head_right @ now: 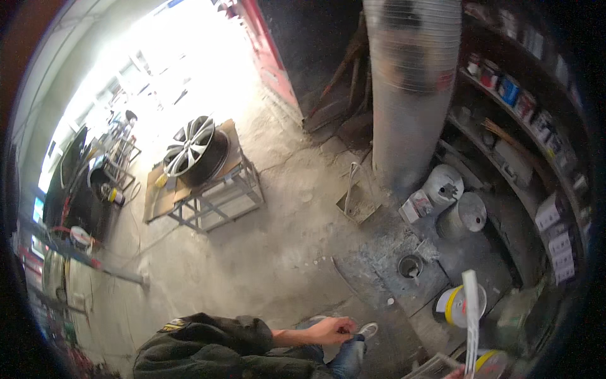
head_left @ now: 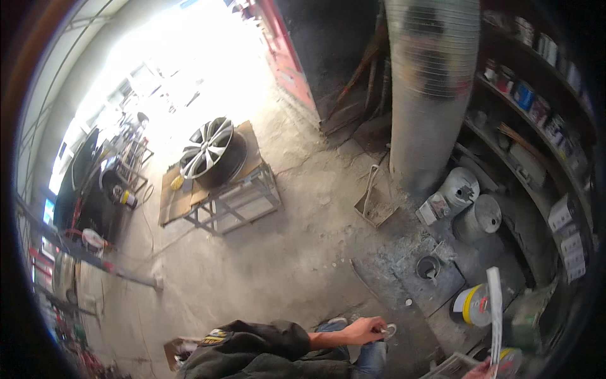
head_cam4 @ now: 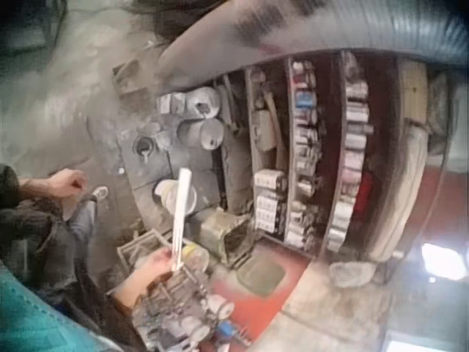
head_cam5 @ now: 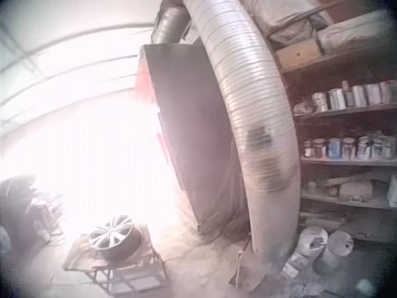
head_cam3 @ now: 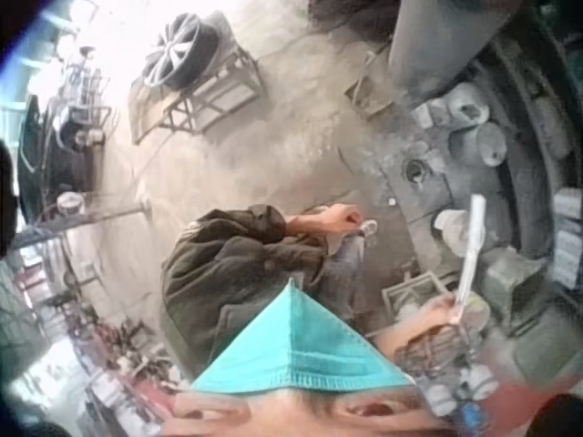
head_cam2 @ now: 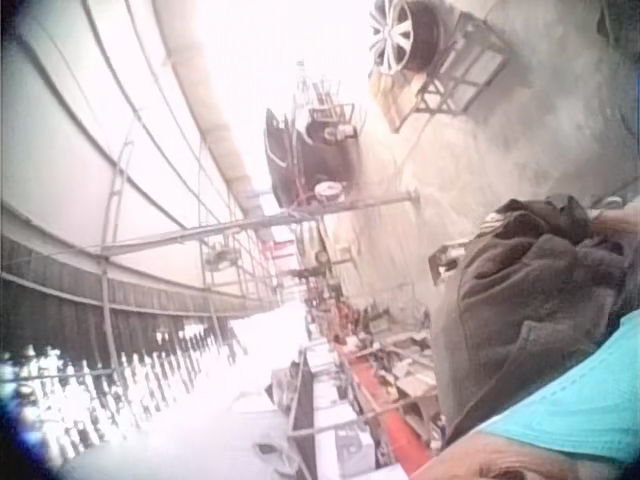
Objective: The person pours liquid from a can into a small container using a funnel, then stirs the mixture with a metal stick. They wipe the stick with a paper towel and repeat the pouring and stirring process several times.
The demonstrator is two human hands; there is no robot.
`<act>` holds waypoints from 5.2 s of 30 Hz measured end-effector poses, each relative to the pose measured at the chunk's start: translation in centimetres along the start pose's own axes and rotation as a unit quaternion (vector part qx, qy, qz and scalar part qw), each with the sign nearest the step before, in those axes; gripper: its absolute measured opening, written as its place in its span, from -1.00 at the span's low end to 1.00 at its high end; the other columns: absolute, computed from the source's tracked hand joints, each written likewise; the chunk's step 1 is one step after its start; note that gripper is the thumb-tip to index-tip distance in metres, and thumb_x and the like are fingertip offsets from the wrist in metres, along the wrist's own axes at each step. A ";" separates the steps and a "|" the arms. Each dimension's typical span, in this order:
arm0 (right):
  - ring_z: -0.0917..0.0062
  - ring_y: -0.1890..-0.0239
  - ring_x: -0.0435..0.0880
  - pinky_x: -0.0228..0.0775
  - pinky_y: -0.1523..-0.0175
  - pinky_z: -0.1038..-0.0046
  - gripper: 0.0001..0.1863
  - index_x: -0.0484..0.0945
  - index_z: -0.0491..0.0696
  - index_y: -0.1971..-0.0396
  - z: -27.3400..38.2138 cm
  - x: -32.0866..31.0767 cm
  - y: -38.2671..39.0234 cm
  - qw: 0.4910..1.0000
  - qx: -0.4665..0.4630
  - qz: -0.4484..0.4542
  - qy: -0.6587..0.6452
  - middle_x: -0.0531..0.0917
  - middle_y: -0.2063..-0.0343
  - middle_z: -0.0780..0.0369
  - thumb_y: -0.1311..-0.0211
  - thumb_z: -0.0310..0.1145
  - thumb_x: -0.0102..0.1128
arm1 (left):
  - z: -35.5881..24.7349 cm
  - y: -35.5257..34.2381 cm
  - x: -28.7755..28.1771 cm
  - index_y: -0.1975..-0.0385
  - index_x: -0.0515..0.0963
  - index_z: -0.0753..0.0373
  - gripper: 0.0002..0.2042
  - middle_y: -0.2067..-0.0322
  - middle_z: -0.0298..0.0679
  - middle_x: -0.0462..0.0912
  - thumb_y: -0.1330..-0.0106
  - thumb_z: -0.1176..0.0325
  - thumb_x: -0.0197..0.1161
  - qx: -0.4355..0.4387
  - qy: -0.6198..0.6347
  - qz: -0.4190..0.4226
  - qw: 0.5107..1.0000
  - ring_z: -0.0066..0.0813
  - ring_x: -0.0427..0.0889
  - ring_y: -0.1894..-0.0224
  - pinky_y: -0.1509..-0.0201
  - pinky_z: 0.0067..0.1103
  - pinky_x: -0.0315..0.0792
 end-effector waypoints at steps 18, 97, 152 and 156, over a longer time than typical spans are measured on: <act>0.29 -0.02 0.62 0.59 0.02 0.25 -0.39 0.46 0.07 -0.23 -61.5 -1.8 -16.5 0.482 -0.193 0.457 0.722 0.54 -0.01 0.23 -0.09 -0.48 0.27 | 37.7 -41.2 6.1 -0.08 0.51 0.35 -0.58 0.06 -0.14 0.63 -0.52 0.07 0.11 -0.218 0.407 -0.021 0.887 -0.36 0.69 0.23 0.21 -0.51 0.58; 0.04 0.15 0.72 0.54 0.03 0.00 -0.63 0.70 -0.04 0.24 -69.2 -19.3 -35.1 0.524 0.070 0.208 0.823 0.74 0.26 0.02 -0.28 -0.02 0.17 | 39.0 -51.9 -7.6 0.17 0.65 0.26 -0.83 0.55 -0.16 0.69 -0.25 0.56 0.27 0.061 -0.224 -0.183 0.955 -0.44 0.68 0.60 0.44 -0.52 0.50; 0.04 0.42 0.72 0.52 0.34 0.06 -0.65 0.66 -0.06 0.06 -65.2 -9.6 -21.6 0.522 -0.035 0.298 0.799 0.70 0.51 0.00 -0.34 -0.13 0.15 | 41.7 -51.8 -9.0 0.27 0.67 0.32 -0.72 0.64 -0.35 0.50 -0.05 0.36 0.51 0.055 -0.128 -0.338 0.931 -0.63 0.41 0.57 0.49 -0.56 0.31; 0.00 0.39 0.70 0.52 0.28 0.01 -0.67 0.68 -0.05 0.15 -69.0 -16.5 -26.0 0.568 -0.005 0.212 0.795 0.70 0.50 0.00 -0.31 -0.12 0.16 | 41.2 -51.7 -8.8 0.30 0.68 0.32 -0.73 0.67 -0.38 0.41 -0.05 0.33 0.51 0.067 -0.128 -0.351 0.925 -0.60 0.34 0.59 0.50 -0.52 0.28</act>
Point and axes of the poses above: each hand's wrist, its own y-axis away from the middle knuckle, its own x-axis out of the palm, z = x × y, the point moved 10 cm from there along -y, towards the middle knuckle
